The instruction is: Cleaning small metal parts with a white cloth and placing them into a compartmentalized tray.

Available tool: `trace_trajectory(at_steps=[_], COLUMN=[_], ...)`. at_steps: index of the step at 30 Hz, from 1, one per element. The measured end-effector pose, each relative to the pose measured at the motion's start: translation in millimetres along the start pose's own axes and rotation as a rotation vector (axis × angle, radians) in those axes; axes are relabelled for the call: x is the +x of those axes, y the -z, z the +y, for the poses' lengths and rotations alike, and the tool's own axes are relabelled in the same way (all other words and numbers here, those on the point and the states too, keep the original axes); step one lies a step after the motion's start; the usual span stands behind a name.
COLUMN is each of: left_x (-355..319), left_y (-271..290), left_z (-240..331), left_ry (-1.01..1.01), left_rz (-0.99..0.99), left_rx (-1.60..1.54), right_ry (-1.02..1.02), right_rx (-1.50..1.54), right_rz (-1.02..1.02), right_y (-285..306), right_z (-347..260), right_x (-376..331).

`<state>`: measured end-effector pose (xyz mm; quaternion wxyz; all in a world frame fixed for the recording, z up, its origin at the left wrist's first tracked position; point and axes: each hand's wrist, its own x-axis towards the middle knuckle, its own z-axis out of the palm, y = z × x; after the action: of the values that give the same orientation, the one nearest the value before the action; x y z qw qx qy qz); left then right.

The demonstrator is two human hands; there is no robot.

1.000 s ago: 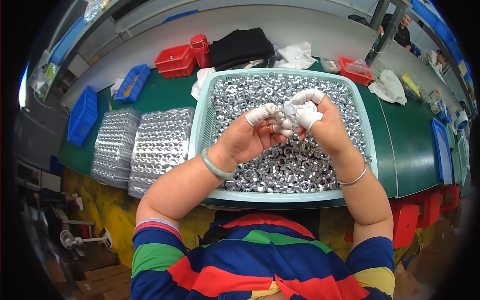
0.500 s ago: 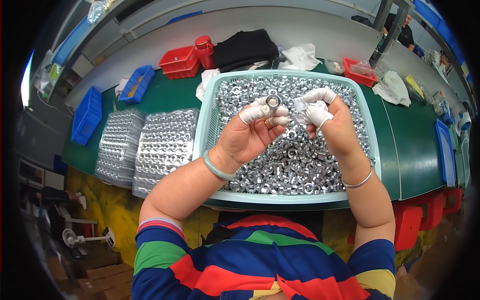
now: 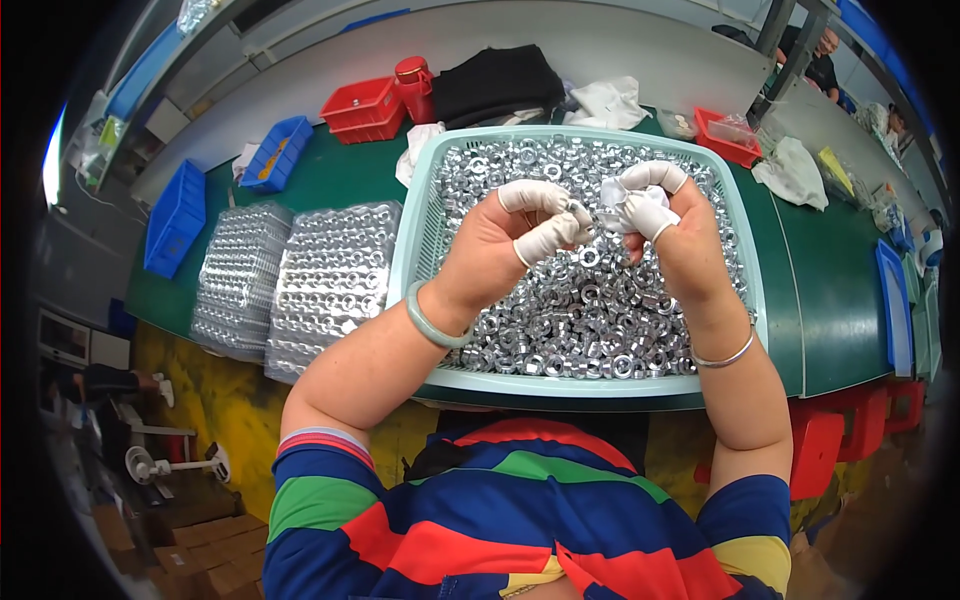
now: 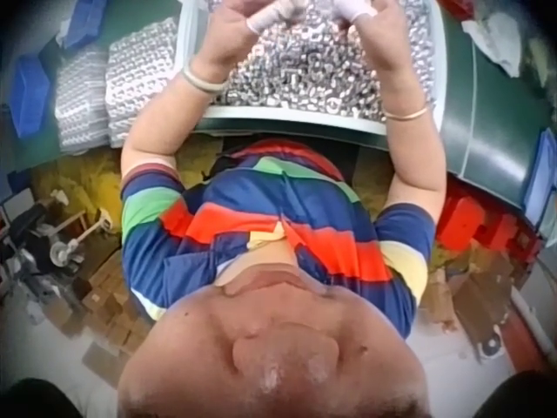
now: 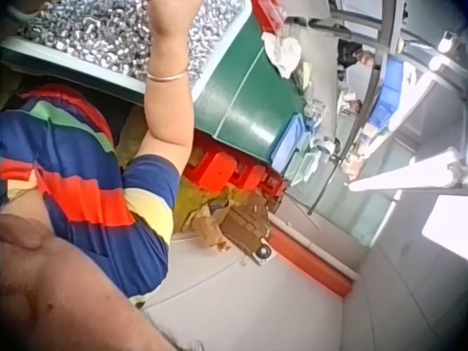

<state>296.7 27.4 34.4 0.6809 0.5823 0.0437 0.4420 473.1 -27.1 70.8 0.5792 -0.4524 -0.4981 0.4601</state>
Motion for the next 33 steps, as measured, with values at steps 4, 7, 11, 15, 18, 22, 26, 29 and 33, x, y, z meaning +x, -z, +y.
trace_trajectory(at_steps=[4,7,11,15,18,22,26,29,33], left_x=[-12,-22,-46,-97,-152,-219,-244,-250,-255], left_y=[2,0,2,49,87,114,121,135,138], left_z=[3,14,41,91,127,147,143,129,125], left_ry=[-0.183,-0.253,-0.133,-0.148,-0.175,0.135,0.315,0.329,0.419], left_rz=[-0.038,-0.042,0.089,0.307,0.444,0.465,0.248,0.147,0.044], left_rx=[0.298,0.453,0.163,0.082,0.435,1.003,1.492,1.621,1.789], right_ry=[0.016,0.025,0.016,0.092,0.086,0.077,0.064,0.075,0.074], right_rx=[-0.037,-0.046,-0.015,-0.029,-0.071,-0.073,-0.078,-0.105,-0.096], right_rz=[-0.015,-0.030,0.012,-0.010,-0.044,-0.068,-0.071,-0.048,-0.037], right_y=[-4,-11,-19,-26,-30,-43,-49,-50,-57], right_z=[1,2,9,14,14,19,16,23,27], right_x=[-8,-13,-21,-34,-41,-44,-49,-47,-46])
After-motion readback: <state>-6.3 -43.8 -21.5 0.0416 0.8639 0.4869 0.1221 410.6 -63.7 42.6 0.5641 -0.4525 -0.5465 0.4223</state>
